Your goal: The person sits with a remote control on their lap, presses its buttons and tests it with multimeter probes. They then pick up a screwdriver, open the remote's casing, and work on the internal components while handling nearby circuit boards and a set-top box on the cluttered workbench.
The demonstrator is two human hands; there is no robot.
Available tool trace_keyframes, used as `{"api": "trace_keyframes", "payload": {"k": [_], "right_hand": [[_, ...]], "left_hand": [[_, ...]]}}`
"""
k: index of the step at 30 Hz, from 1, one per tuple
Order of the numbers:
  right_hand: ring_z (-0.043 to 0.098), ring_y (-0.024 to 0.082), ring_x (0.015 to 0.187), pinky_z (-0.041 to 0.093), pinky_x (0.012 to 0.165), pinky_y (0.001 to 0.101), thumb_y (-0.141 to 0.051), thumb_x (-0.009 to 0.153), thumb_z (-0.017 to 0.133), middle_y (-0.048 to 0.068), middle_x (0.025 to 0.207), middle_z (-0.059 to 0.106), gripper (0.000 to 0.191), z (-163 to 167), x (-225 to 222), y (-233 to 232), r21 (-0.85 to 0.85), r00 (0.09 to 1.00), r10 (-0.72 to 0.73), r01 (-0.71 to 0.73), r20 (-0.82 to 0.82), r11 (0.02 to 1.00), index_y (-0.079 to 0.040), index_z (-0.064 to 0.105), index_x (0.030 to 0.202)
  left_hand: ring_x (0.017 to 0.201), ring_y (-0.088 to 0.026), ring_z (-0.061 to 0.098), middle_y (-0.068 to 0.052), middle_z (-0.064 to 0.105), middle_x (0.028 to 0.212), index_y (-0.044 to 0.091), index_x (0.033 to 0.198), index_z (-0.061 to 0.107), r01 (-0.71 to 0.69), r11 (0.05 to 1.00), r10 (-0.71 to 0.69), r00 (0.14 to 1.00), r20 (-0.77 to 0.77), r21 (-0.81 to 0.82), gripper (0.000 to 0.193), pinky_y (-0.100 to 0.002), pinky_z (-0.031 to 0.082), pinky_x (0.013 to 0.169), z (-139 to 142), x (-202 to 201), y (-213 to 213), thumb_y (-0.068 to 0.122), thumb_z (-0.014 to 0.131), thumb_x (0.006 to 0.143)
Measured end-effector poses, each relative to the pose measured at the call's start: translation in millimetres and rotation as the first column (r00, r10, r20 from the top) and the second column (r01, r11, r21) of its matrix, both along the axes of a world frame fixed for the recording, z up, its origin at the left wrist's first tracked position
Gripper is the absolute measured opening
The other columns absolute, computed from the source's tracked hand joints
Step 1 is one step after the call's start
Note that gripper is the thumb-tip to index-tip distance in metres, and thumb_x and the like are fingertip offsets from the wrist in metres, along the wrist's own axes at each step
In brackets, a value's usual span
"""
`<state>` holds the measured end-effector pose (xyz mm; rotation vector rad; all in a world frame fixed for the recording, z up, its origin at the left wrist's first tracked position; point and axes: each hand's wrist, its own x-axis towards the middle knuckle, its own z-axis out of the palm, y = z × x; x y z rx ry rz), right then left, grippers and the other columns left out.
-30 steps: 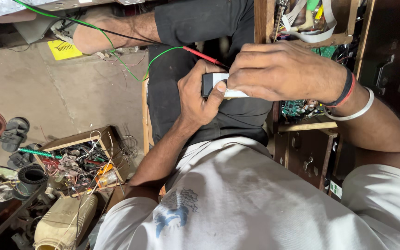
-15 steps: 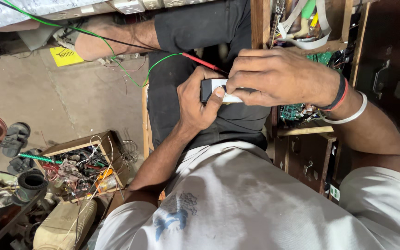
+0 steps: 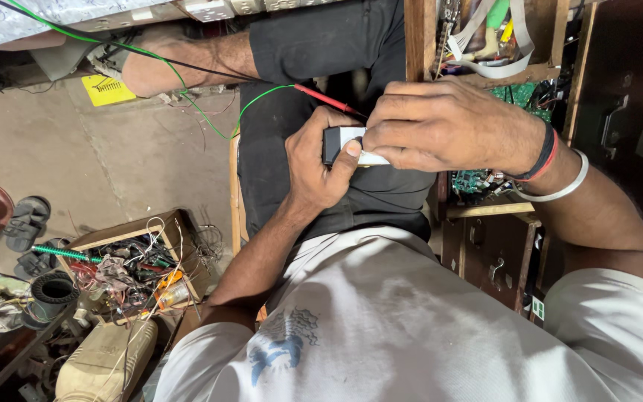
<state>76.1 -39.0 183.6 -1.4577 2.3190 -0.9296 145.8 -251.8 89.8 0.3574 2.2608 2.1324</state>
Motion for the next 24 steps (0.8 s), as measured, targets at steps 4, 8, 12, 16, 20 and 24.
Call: {"api": "trace_keyframes", "payload": {"k": [4,8,12,16,20,24], "right_hand": [[0.06,0.025,0.092,0.055,0.071,0.0394,-0.014,0.09,0.076,0.006,0.101,0.059,0.02,2,2,-1,-0.02,1.0,-0.023,0.023,0.0,1.0,-0.006,0.067,0.105],[0.061,0.024,0.091,0.053,0.065,0.0374,-0.012,0.089,0.076,0.006,0.1,0.059,0.019,3,4,-1,-0.001,0.999,-0.037,0.037,-0.025,0.999,-0.005,0.067,0.104],[0.061,0.022,0.087,0.051,0.058,0.0358,-0.014,0.086,0.077,0.005,0.099,0.06,0.022,6,6,0,0.067,0.998,-0.024,0.028,-0.055,0.997,-0.006,0.069,0.105],[0.061,0.021,0.087,0.051,0.057,0.0346,-0.015,0.088,0.077,0.003,0.099,0.061,0.02,9,8,-1,0.086,0.994,-0.038,0.047,-0.099,0.995,-0.006,0.07,0.105],[0.062,0.02,0.088,0.052,0.059,0.0324,-0.015,0.09,0.076,0.002,0.097,0.062,0.018,12,14,-5,0.112,0.982,-0.083,0.103,-0.169,0.988,-0.006,0.07,0.104],[0.062,0.021,0.087,0.052,0.06,0.0333,-0.014,0.088,0.077,0.003,0.093,0.061,0.018,13,25,-7,0.133,0.967,-0.153,0.182,-0.204,0.974,-0.006,0.07,0.103]], "left_hand": [[0.083,-0.026,0.072,-0.013,0.07,0.092,-0.001,0.104,0.062,0.001,1.0,-0.001,1.0,0.006,0.003,0.026,-0.036,0.058,0.079,0,-1,0,0.024,0.065,0.098],[0.082,-0.026,0.073,-0.013,0.07,0.091,-0.001,0.103,0.062,0.003,1.0,-0.003,1.0,0.005,0.0,0.027,-0.036,0.058,0.078,-1,0,0,0.026,0.065,0.099],[0.082,-0.026,0.073,-0.013,0.07,0.091,-0.001,0.103,0.062,0.003,1.0,-0.003,1.0,0.013,-0.001,0.028,-0.035,0.058,0.078,-2,1,0,0.027,0.064,0.099],[0.083,-0.026,0.073,-0.013,0.07,0.091,0.0,0.103,0.062,0.003,1.0,-0.003,1.0,0.011,0.002,0.027,-0.036,0.058,0.079,-2,0,1,0.026,0.064,0.099],[0.083,-0.026,0.072,-0.014,0.069,0.091,-0.001,0.104,0.062,0.0,1.0,0.0,1.0,0.002,-0.004,0.028,-0.036,0.058,0.079,-2,-1,0,0.027,0.064,0.099],[0.082,-0.026,0.072,-0.013,0.069,0.091,-0.001,0.104,0.062,0.0,1.0,0.0,1.0,-0.002,0.0,0.028,-0.035,0.057,0.078,-2,0,0,0.026,0.065,0.099]]}}
